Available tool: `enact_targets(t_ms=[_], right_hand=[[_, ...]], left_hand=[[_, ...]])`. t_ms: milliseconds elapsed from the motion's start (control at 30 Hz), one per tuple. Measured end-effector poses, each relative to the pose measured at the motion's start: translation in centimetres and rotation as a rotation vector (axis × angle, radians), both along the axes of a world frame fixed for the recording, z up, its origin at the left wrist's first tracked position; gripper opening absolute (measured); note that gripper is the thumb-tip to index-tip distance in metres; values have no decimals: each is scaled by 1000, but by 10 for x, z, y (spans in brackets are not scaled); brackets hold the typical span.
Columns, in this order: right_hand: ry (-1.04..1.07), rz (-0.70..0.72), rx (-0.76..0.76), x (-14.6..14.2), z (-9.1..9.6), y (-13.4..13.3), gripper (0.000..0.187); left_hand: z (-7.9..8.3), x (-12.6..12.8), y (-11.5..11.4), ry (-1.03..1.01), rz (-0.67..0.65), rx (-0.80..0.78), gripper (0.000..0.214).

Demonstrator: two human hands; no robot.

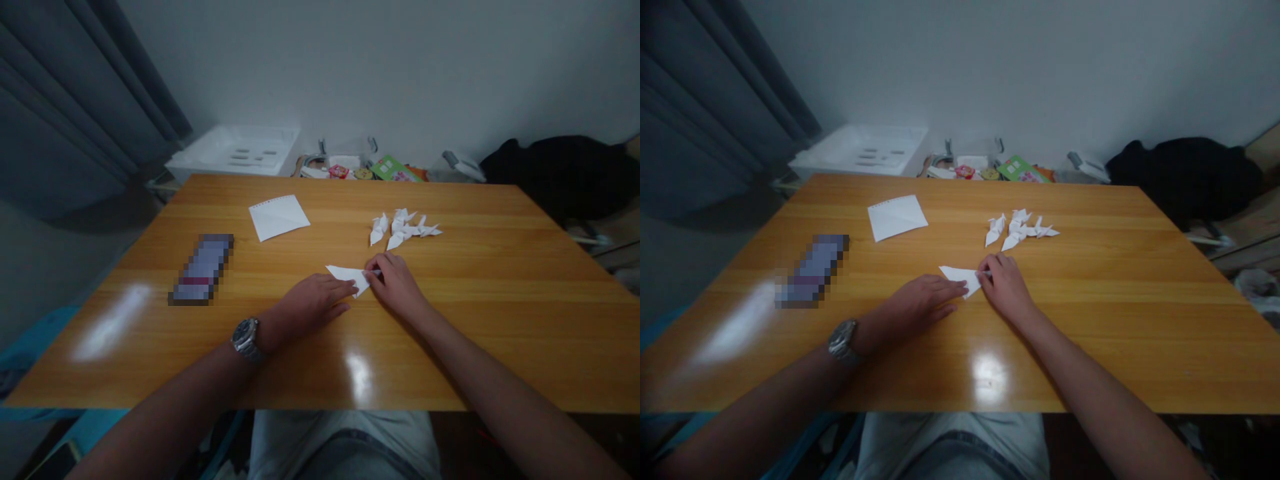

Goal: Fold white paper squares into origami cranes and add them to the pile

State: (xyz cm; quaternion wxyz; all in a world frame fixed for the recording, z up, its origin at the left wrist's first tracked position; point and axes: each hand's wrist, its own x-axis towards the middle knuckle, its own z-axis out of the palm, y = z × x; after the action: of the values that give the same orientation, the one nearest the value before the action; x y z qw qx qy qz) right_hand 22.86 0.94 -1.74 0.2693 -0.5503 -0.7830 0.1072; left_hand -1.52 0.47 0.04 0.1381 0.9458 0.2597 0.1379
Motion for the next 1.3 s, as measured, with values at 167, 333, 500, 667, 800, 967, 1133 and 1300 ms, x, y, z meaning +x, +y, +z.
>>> enact_targets(t_ms=[167, 333, 500, 667, 800, 967, 1133, 1300], right_hand=[[-11, -3, -3, 0, -2, 1, 5], [-11, -4, 5, 0, -1, 0, 6], [-3, -1, 26, -1, -2, -1, 6], [-8, -7, 18, 0, -3, 0, 5], [-9, -7, 20, 0, -4, 1, 7], [8, 5, 27, 0, -4, 2, 7], [13, 3, 16, 0, -3, 3, 7], [34, 20, 9, 2, -4, 4, 6]], left_hand=[[-1, 0, -1, 50, -17, 54, 39], [-1, 0, -3, 75, -5, 80, 37], [-1, 0, -4, 85, 2, 84, 38], [2, 2, -7, 113, 2, 97, 38], [6, 2, -8, 137, -1, 107, 37], [10, 4, -9, 145, -12, 127, 35], [8, 5, -7, 137, -39, 128, 37], [3, 2, -3, 103, -54, 114, 42]])
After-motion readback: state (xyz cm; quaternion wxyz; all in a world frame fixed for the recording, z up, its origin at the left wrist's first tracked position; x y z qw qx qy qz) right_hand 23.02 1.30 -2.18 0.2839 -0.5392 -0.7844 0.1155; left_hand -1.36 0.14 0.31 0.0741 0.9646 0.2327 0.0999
